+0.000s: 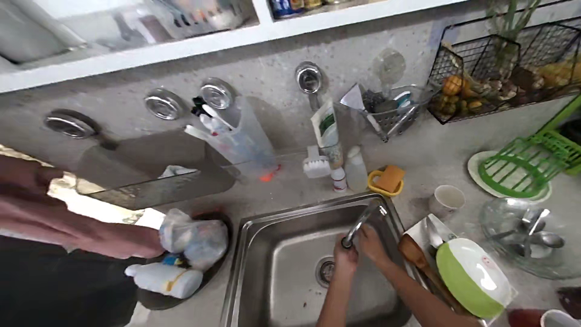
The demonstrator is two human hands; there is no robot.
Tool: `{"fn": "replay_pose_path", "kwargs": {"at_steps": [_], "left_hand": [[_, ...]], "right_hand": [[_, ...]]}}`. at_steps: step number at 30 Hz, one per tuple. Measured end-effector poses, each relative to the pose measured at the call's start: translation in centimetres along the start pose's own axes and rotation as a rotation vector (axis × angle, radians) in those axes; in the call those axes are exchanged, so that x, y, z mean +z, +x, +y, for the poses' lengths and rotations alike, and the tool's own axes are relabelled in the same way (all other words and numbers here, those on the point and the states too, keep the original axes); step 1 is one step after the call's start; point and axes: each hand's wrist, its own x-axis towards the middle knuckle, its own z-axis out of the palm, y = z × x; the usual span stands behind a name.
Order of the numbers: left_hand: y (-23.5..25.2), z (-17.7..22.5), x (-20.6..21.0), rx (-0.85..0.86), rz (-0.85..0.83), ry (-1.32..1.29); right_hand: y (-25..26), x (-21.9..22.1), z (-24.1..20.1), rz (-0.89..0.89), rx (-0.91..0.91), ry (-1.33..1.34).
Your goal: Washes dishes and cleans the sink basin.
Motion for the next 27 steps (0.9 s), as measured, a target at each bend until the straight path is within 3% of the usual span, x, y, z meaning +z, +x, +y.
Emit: {"fn": "replay_pose_path", "kwargs": {"at_steps": [4, 6, 9, 11, 16, 19, 21, 24, 25, 27], "left_hand": [[-0.3, -0.8, -0.2, 0.175, 0.104, 0.476], [0.1, 0.3, -1.9, 0.239, 0.038, 0.68], [2.9, 1.9, -5.9, 0.323, -0.116, 0.896], [4.5, 4.6, -8.0, 0.306, -0.107, 1.061], [5.8, 14.1, -9.3, 0.454, 0.052, 0.941], [5.6, 16.8, -11.4, 0.451, 0.077, 0.942], [5.7, 16.1, -15.0, 0.365, 0.046, 1.191], [4.3, 12.0, -21.3, -0.08, -0.025, 1.652], [3.3, 10.4, -23.0, -0.232, -0.036, 1.762], [1.3, 7.0, -25.2, -0.481, -0.006, 1.963]], "right_hand": [[0.4, 5.2, 1.8, -0.015, 0.52, 0.762], [0.0, 6.5, 1.8, -0.107, 0.484, 0.969], [-0.8, 8.4, 0.2, -0.057, 0.431, 0.908], [-0.3, 8.3, 0.6, -0.076, 0.454, 0.898], [1.1, 7.3, 1.1, -0.089, 0.447, 1.072], [0.5, 6.7, 1.0, -0.179, 0.443, 1.09], [0.3, 5.6, 0.9, -0.12, 0.503, 1.109], [1.2, 6.0, 0.8, 0.17, 0.549, 1.127], [1.3, 7.1, 0.8, 0.18, 0.512, 1.089], [0.7, 9.6, -0.2, -0.034, 0.499, 0.853]]}}
